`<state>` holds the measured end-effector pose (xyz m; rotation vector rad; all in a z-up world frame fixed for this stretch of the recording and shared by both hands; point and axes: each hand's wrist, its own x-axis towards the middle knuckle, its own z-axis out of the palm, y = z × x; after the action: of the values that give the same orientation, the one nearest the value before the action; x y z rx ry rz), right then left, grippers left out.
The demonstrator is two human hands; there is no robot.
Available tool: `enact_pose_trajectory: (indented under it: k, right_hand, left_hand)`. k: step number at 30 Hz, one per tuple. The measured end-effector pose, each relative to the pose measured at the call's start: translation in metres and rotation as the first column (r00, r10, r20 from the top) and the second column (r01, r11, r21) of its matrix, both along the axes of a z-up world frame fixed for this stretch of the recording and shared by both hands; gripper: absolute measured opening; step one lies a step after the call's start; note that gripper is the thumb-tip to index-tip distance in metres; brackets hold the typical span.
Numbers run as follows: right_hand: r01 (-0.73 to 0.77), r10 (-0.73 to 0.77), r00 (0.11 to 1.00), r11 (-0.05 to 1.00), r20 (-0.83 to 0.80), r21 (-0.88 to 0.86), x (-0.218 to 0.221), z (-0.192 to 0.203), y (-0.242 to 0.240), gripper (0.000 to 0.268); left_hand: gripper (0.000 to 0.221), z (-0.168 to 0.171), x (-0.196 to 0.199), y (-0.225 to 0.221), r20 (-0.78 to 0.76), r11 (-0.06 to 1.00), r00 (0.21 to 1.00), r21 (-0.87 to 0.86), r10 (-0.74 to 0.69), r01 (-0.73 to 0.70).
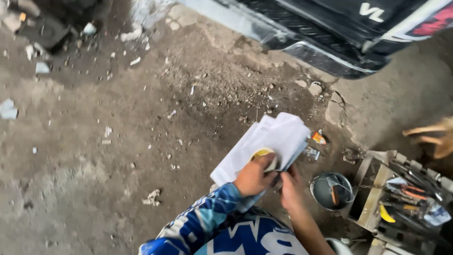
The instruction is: Applying newspaper and masking tape to the rear of a pickup truck to prepare it for painting or repair.
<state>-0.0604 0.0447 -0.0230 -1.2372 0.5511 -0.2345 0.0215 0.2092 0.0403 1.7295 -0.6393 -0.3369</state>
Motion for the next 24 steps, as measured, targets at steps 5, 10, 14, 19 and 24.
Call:
enact_pose_trajectory:
  k: [5, 10, 14, 19, 24]
  right_hand:
    - [0.069, -0.055, 0.992, 0.990, -0.118, 0.122, -0.002, -0.009, -0.005, 0.044]
    - [-0.047, 0.042, 0.995, 0.997, -0.092, -0.054, -0.006, -0.022, -0.010, 0.038]
    - [-0.200, 0.194, 0.980, 0.905, -0.055, -0.375, -0.013, -0.048, -0.016, 0.026]
    - [-0.148, 0.152, 0.988, 0.886, -0.026, -0.439, -0.022, -0.053, -0.013, 0.027]
    - [-0.187, 0.213, 0.977, 0.838, -0.007, -0.513, -0.019, -0.017, -0.006, 0.020]
  left_hand:
    - [0.066, 0.010, -0.010, 0.003, 0.050, 0.997, 0.999, 0.080, 0.002, -0.006]
    - [0.060, -0.055, -0.031, -0.009, 0.091, 0.994, 0.990, -0.031, 0.111, -0.109]
    - [0.048, -0.089, -0.053, -0.012, 0.055, 0.962, 0.962, -0.070, 0.269, -0.265]
    - [0.043, -0.104, -0.073, -0.011, 0.017, 0.953, 0.953, -0.041, 0.301, -0.300]
    - [0.027, -0.090, -0.067, -0.017, 0.096, 0.909, 0.908, -0.140, 0.407, -0.393]
